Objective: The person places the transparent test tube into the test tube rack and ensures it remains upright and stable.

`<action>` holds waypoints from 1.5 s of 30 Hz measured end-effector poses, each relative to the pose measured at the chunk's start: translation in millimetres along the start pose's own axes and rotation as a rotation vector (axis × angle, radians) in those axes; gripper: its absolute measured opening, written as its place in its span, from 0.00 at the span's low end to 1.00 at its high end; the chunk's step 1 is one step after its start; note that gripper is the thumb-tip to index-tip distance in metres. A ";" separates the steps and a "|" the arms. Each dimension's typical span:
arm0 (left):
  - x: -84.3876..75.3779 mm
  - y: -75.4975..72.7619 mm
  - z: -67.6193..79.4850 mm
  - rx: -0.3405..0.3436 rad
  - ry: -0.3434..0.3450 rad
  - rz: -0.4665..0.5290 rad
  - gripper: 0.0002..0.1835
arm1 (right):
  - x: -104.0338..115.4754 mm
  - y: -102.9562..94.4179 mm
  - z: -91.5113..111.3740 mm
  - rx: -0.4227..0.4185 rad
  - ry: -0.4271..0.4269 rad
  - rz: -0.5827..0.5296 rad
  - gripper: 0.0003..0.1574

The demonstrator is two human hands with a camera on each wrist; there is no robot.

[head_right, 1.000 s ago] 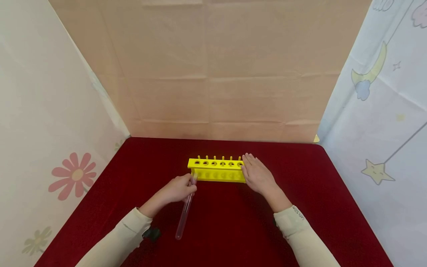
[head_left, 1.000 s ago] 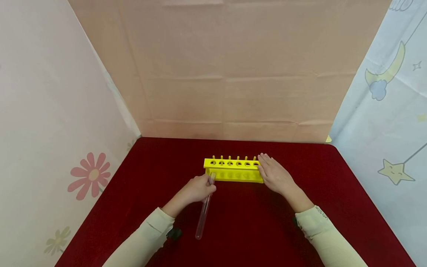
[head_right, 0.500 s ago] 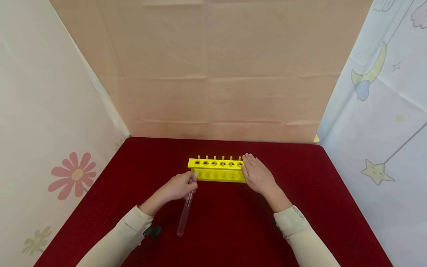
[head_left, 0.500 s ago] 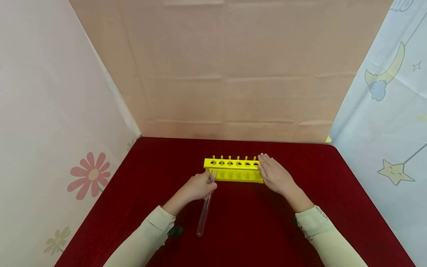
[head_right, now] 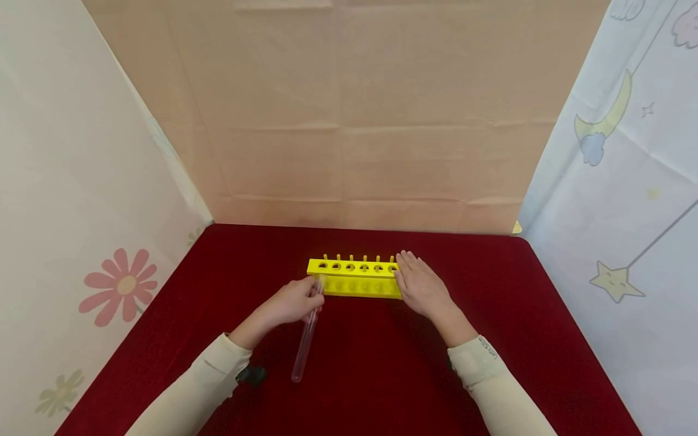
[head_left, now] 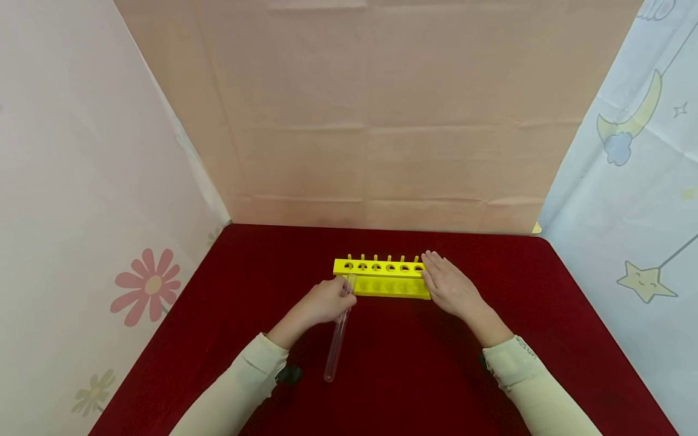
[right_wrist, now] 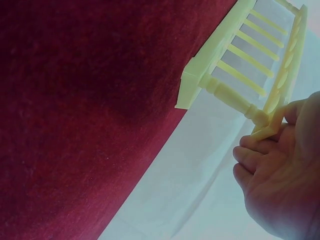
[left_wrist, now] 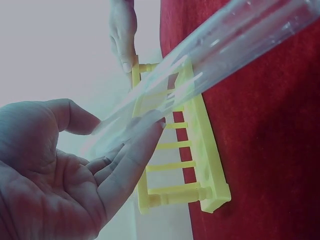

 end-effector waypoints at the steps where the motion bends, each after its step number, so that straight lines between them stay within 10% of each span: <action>1: -0.4 -0.4 -0.2 -0.001 0.004 -0.002 0.06 | -0.1 0.1 0.0 0.000 -0.001 0.001 0.33; 45: -22.7 -13.8 -9.5 -0.042 0.050 0.029 0.11 | -1.0 2.0 1.9 -0.010 0.010 -0.035 0.32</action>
Point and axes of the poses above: each hand's wrist, its own z-axis away from the middle knuckle, its own y-axis out of the palm, x = y × z, the point moved 2 cm from there along -z, towards the middle knuckle, and after that the axes turned 10 degrees about -x, right-handed, at the moved point
